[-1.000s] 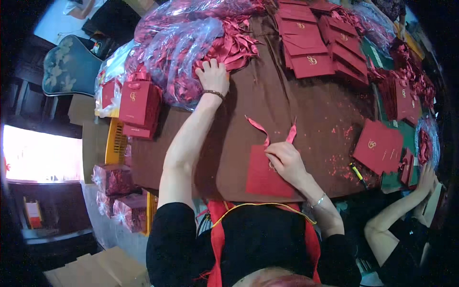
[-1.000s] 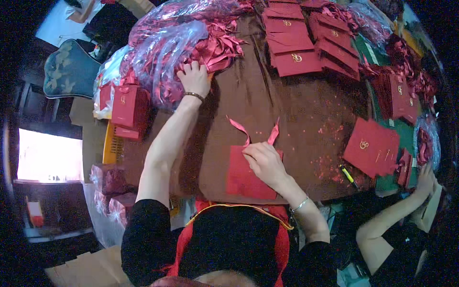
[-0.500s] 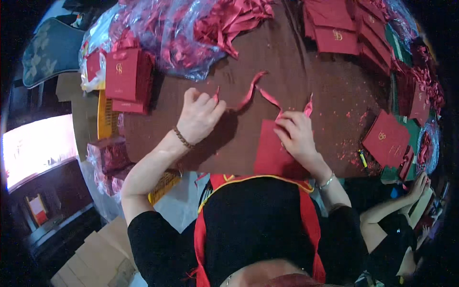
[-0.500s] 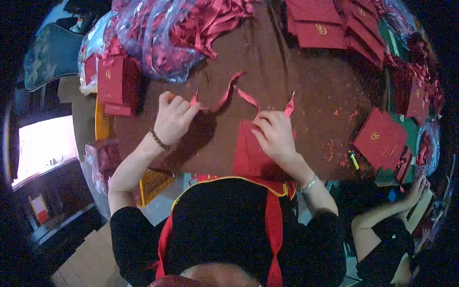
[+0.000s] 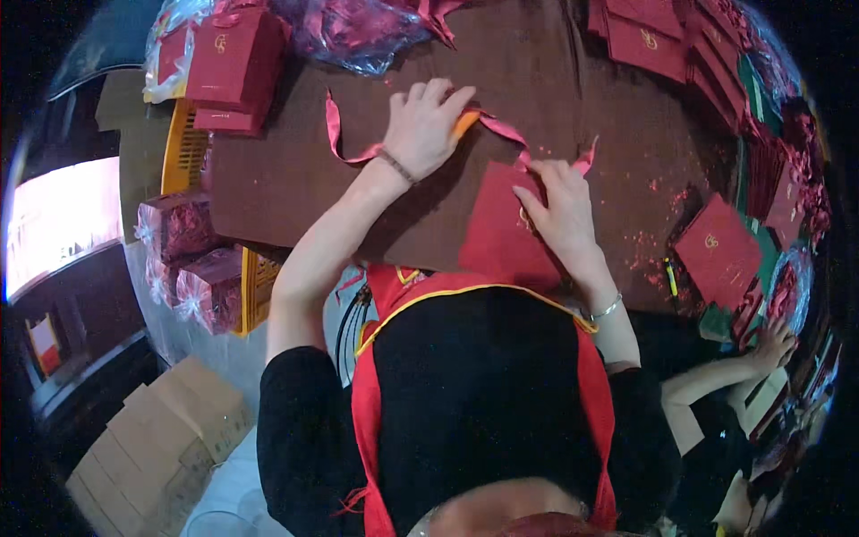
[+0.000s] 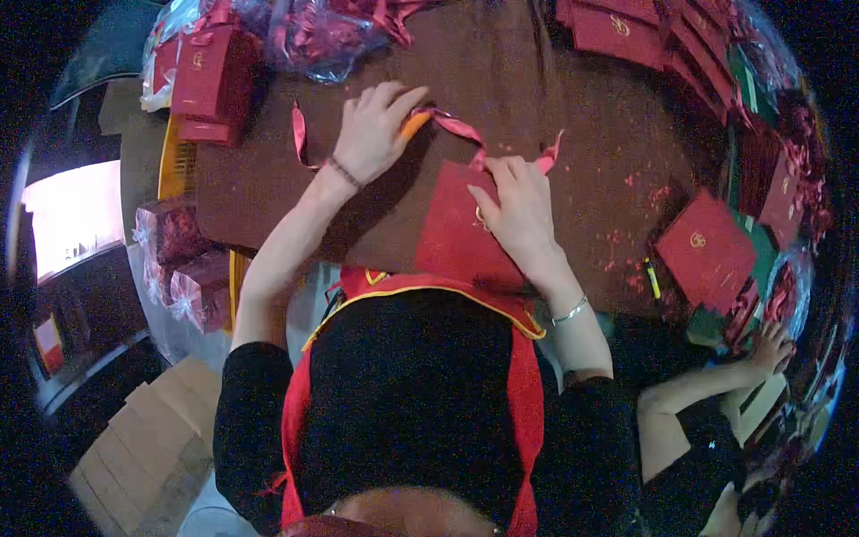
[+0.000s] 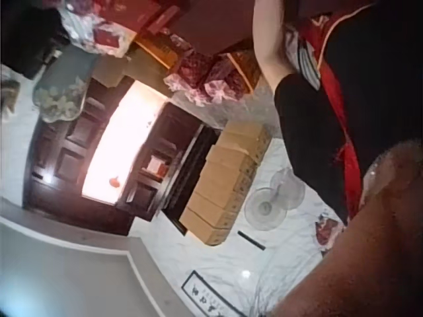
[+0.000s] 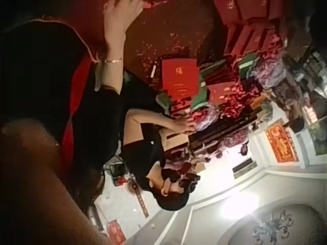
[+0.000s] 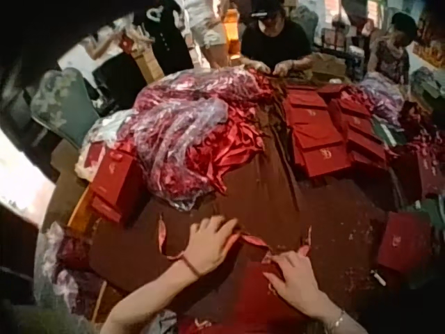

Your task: The person assembles gift bags by threading ribbons through the bags to attach handles, folding the bags into shape, and stacking the completed bags.

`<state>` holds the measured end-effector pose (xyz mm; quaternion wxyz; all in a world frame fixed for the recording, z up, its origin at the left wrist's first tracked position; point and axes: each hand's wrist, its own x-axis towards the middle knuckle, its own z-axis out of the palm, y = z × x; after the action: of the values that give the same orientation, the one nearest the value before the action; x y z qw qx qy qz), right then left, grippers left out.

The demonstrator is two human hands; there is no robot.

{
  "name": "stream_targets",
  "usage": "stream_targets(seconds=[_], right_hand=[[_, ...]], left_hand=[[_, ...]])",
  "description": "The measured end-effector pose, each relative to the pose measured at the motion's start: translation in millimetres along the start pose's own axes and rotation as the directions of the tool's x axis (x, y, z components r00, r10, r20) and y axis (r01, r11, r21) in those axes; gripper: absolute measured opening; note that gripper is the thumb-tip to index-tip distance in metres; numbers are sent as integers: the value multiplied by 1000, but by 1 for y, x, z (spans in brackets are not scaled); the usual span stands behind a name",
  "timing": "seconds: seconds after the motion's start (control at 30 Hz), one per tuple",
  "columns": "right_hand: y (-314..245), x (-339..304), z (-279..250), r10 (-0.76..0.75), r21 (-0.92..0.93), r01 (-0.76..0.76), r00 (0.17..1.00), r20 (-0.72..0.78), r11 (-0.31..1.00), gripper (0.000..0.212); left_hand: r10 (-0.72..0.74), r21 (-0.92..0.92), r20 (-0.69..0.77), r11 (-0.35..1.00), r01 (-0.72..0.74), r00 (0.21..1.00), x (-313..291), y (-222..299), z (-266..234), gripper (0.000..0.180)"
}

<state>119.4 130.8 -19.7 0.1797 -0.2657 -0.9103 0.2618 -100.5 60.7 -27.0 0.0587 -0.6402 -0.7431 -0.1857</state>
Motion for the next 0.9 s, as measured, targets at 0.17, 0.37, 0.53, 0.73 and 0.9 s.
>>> stream_targets(seconds=[0.17, 0.37, 0.53, 0.73, 0.9], right_hand=[[-1, -5, -3, -17, 40, 16, 1000, 7, 999, 32], [2, 0, -18, 87, 192, -121, 980, 176, 974, 29], [13, 9, -26, 105, 360, -287, 887, 450, 888, 31], [17, 9, -25, 111, 471, -461, 793, 599, 752, 30], [15, 6, -25, 126, 483, -445, 820, 558, 754, 29]], left_hand=[[7, -39, -156, 999, -13, 988, -3, -3, 26, 14], [-307, -533, 17, 802, 269, 952, -19, 9, -30, 10], [-213, -656, 164, 705, 268, 963, -44, 54, -35, 12], [-154, -624, 34, 768, 141, 987, -52, 75, -14, 8], [-81, -437, -94, 899, 32, 992, -55, 82, -10, 10]])
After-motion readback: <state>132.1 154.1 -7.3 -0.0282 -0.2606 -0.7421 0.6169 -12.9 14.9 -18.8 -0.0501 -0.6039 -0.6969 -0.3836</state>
